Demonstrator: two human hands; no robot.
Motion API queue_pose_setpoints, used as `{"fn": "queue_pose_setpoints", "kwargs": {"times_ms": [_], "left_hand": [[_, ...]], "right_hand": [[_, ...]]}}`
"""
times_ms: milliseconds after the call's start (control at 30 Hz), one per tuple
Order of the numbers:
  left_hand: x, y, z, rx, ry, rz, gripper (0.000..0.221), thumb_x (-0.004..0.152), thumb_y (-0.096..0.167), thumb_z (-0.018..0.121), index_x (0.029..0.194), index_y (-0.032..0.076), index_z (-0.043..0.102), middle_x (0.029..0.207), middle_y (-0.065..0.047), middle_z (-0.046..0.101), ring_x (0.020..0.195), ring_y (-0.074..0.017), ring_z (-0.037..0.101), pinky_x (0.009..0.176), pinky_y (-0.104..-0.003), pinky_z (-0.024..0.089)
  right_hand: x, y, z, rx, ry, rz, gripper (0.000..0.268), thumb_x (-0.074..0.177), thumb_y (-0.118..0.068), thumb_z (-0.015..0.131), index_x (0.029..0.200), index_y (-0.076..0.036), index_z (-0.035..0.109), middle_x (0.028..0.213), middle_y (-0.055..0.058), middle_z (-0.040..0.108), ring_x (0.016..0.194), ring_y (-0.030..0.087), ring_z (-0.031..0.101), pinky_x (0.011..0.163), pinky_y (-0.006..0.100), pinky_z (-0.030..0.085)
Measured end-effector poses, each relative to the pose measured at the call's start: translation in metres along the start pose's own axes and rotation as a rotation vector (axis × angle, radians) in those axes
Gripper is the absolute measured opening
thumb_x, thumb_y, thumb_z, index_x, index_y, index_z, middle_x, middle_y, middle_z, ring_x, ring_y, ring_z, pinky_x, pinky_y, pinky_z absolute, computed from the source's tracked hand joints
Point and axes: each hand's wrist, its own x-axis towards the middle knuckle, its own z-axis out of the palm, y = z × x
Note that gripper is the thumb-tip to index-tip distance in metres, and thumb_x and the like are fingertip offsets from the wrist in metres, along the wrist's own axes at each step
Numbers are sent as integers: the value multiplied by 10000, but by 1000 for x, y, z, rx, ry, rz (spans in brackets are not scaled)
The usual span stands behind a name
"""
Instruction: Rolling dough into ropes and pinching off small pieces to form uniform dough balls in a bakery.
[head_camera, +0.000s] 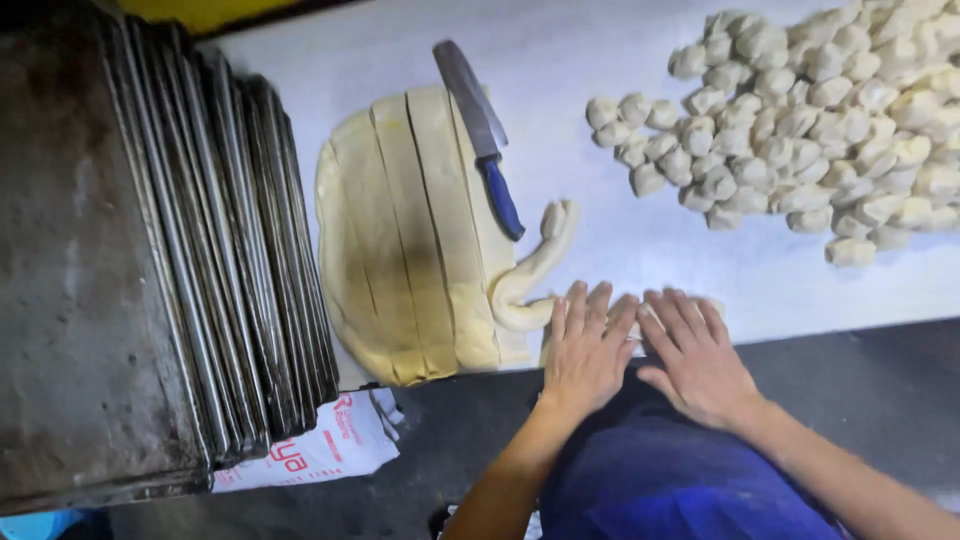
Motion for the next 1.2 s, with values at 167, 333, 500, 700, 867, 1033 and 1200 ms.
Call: {"fn": "queue_pose_setpoints", "kwargs": {"times_ms": [167,333,500,700,867,1033,1200], "left_hand": [[75,-38,53,175,146,-71,440,1024,364,433,1352,148,632,1416,-203,572,1343,-452,531,1051,-588,445],[58,-2,14,214,80,-53,469,977,334,527,1380,109,607,1424,-230,559,1334,-464,512,1060,-584,411],[35,56,-8,26,-91,-170,678,855,307,746,1422,-20,568,1417,-252,550,1350,-513,453,1143,-669,256],[27,24,85,-31,52,85,355,961,275,683,1301,176,650,997,19,579,961,-207,576,907,-375,463],[36,61,44,31,24,28,476,930,332,686,1347,121,592,1225,-81,561,1156,-307,532,1052,-503,375],[41,72,23,-35,-135,-66,604,994,276,497,1532,7,439,1601,-189,433,1506,-406,346,1236,-604,219],[108,21,71,313,-114,-304,891,936,672,434,1608,101,306,1684,-234,259,1537,-476,252,1225,-632,171]], "right_hand": [[94,61,12,-21,-284,143,713,1021,-624,229,1626,-257,316,1651,87,353,1542,368,289,1153,602,316],[61,41,-22,-30,-98,105,568,1028,-491,375,1524,-242,495,1579,119,478,1487,392,404,1096,601,394],[-18,65,-5,65,71,188,620,937,-312,604,1532,-190,477,1464,102,570,1331,370,551,975,553,493],[-11,69,-64,233,-81,185,445,891,-204,660,1336,-173,663,1190,99,687,1137,319,679,858,408,597],[-35,74,-22,57,97,143,480,955,-299,612,1405,-133,592,1353,152,616,1282,379,571,1026,501,474],[-21,51,-2,110,102,41,819,1013,-600,281,1618,-49,263,1690,148,279,1587,322,215,1284,525,138],[58,101,-9,10,105,101,755,1026,-634,260,1556,-134,455,1546,122,534,1340,352,526,1142,564,298]]}}
